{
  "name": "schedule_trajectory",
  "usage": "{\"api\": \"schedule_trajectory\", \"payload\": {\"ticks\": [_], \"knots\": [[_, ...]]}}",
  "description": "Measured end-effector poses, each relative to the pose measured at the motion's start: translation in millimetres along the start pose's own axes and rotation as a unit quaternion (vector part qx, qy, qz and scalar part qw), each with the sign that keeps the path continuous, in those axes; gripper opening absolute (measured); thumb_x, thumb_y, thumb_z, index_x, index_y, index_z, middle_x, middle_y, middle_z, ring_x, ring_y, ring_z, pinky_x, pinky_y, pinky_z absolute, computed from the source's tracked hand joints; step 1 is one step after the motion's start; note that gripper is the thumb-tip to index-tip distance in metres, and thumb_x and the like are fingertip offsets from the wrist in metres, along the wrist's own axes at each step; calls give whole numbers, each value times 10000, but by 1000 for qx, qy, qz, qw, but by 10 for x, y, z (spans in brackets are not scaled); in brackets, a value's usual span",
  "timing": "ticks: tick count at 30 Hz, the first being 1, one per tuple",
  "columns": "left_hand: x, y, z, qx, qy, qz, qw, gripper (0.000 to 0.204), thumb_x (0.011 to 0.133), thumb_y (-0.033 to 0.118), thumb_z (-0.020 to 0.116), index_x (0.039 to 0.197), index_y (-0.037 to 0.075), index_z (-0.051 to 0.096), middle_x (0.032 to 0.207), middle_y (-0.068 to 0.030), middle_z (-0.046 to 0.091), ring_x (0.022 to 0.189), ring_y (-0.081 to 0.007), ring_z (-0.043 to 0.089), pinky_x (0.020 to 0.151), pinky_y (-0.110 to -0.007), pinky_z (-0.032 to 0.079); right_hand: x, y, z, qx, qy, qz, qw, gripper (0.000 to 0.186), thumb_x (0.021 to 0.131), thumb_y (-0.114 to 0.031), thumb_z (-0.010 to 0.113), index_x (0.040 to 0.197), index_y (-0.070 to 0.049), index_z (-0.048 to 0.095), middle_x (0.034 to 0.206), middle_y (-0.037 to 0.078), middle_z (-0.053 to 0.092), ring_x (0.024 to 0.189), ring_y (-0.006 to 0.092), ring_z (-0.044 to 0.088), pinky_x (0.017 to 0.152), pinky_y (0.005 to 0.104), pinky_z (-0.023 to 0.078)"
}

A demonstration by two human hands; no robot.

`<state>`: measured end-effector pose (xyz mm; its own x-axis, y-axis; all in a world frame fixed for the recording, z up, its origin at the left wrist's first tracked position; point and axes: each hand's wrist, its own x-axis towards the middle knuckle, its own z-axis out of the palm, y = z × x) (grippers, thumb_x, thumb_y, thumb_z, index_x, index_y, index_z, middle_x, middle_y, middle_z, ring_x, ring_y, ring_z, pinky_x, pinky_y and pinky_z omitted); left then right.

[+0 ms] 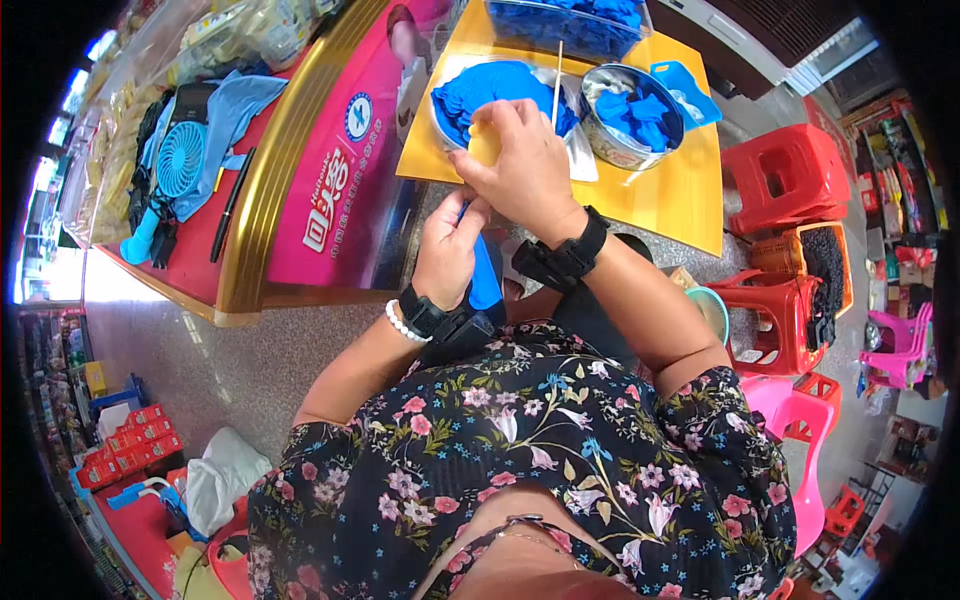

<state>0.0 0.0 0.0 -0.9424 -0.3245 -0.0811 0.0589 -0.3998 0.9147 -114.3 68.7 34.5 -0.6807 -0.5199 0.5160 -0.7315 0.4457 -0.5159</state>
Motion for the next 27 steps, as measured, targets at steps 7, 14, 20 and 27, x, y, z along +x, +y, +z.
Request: {"api": "schedule_trajectory", "payload": {"ticks": [7, 14, 20, 27], "knots": [[23, -262, 60, -14, -5, -10, 1000, 200, 971, 178, 466, 1086, 39, 551, 890, 3, 556, 811, -81, 541, 736, -250, 486, -145, 181, -17, 68, 58, 29, 996, 358, 717, -286, 684, 973, -86, 532, 930, 110, 545, 900, 295, 534, 748, 413, 414], [125, -360, 107, -1, 7, -21, 1000, 200, 967, 213, 483, 1018, 32, 551, 849, 18, 544, 765, -58, 515, 699, -244, 485, -132, 355, -106, 251, 73, 80, 962, 295, 778, -166, 610, 1000, -27, 474, 905, 128, 539, 875, 263, 532, 789, 359, 411], [206, -414, 44, -15, -19, -12, 1000, 180, 959, 195, 504, 1013, 32, 559, 840, 7, 538, 763, -63, 523, 728, -281, 521, 2, 768, -247, 640, 59, 211, 737, 234, 843, -106, 482, 1062, -25, 477, 853, 58, 518, 785, 174, 521, 767, 276, 431], [242, -374, 97, 2, -21, -30, 999, 194, 957, 211, 508, 1010, 32, 559, 826, 4, 524, 751, -67, 521, 725, -293, 527, -54, 1238, -716, 800, 31, 285, 528, 333, 813, -203, 500, 1105, -43, 508, 920, 109, 530, 807, 256, 532, 839, 445, 421]]}}
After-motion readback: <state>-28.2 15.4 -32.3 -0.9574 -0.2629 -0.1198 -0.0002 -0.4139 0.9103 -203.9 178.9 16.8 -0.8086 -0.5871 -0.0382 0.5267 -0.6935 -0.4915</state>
